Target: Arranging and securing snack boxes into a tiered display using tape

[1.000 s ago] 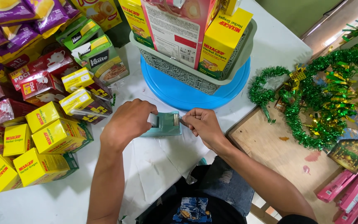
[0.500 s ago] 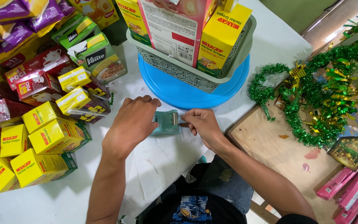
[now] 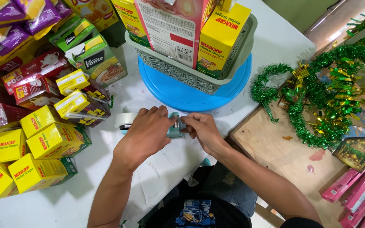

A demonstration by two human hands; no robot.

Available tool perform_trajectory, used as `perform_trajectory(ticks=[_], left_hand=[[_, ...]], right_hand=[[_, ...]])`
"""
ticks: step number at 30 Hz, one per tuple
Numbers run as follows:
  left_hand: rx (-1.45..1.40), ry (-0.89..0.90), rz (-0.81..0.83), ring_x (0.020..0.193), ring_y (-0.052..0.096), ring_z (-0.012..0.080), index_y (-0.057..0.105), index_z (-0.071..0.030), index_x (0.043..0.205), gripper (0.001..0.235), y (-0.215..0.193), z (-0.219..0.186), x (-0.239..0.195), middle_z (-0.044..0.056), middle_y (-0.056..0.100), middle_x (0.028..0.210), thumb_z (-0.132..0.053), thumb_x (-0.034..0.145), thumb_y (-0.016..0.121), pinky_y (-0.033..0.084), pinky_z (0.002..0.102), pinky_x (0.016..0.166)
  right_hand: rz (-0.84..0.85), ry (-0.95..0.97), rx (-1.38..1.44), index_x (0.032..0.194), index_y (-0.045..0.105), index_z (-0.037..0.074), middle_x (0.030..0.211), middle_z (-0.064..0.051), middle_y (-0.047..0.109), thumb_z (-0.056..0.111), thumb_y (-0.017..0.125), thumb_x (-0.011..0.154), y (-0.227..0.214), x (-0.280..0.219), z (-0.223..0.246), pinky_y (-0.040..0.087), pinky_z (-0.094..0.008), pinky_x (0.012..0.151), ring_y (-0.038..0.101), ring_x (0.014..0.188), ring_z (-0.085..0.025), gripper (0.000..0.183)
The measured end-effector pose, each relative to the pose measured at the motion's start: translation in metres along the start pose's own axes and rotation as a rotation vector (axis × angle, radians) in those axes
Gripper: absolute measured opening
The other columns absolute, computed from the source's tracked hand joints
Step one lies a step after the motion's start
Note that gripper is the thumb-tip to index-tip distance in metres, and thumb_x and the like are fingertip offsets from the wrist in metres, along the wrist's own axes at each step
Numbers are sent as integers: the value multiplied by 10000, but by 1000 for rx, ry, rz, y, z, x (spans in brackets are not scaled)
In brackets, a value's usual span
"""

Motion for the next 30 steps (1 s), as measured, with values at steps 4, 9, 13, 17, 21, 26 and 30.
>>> perform_trajectory(ticks=[4, 9, 13, 17, 21, 26, 30], left_hand=[[-14, 17, 20, 1048, 679, 305, 764, -109, 1198, 405, -1, -2, 0, 138, 667, 1152, -216, 817, 852, 461, 484, 1000], [-24, 3, 30, 1046, 675, 306, 766, -93, 1200, 420, -1, -1, 2, 143, 666, 1148, -225, 813, 861, 456, 486, 997], [-32, -2, 27, 1062, 673, 314, 754, -104, 1236, 433, -1, 2, 2, 146, 665, 1165, -223, 829, 844, 450, 496, 1002], [-155, 31, -86, 1056, 695, 329, 755, -54, 1191, 344, -27, -3, -4, 147, 696, 1139, -202, 881, 772, 482, 496, 989], [-737, 121, -355, 1057, 724, 378, 760, -43, 1172, 283, -81, -10, -21, 173, 754, 1096, -137, 908, 728, 542, 527, 939], [-1127, 168, -545, 942, 725, 227, 810, -106, 1056, 229, -77, 3, -22, 89, 792, 987, -225, 860, 829, 586, 390, 873], [-1259, 134, -640, 876, 717, 178, 822, -78, 983, 207, -75, 15, -22, 82, 794, 922, -224, 844, 864, 593, 312, 798]], right_hand=[[-22, 46, 125, 754, 663, 41, 592, -17, 440, 69, 670, 884, 4, 1, -14, 458, -244, 570, 379, 529, -104, 133], [-90, 57, 257, 719, 614, 56, 597, -11, 411, 49, 710, 860, -2, 9, -33, 559, -300, 664, 405, 490, -99, 171], [-124, 104, 252, 706, 588, 37, 596, -33, 416, 12, 664, 868, -9, -14, -23, 607, -416, 760, 447, 490, -129, 181], [-145, -157, 145, 906, 667, -19, 603, -50, 450, 91, 629, 972, -23, -42, 39, 573, -367, 562, 434, 431, -119, 134], [33, -514, 89, 1061, 704, -36, 556, -63, 447, 135, 488, 1089, -12, -70, 96, 495, -299, 411, 391, 363, -107, 277], [113, -767, -49, 1135, 704, -37, 508, -73, 472, 142, 458, 1085, 2, -81, 130, 453, -243, 379, 419, 343, -115, 308], [139, -839, -94, 1193, 693, -50, 497, -79, 488, 118, 444, 1078, 12, -81, 140, 410, -224, 366, 444, 347, -122, 322]])
Point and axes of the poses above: each hand's wrist, its own x-axis towards the middle knuckle, its own y-axis out of the palm, z = x × y, the point moved 8 cm from there along x, towards the middle knuckle
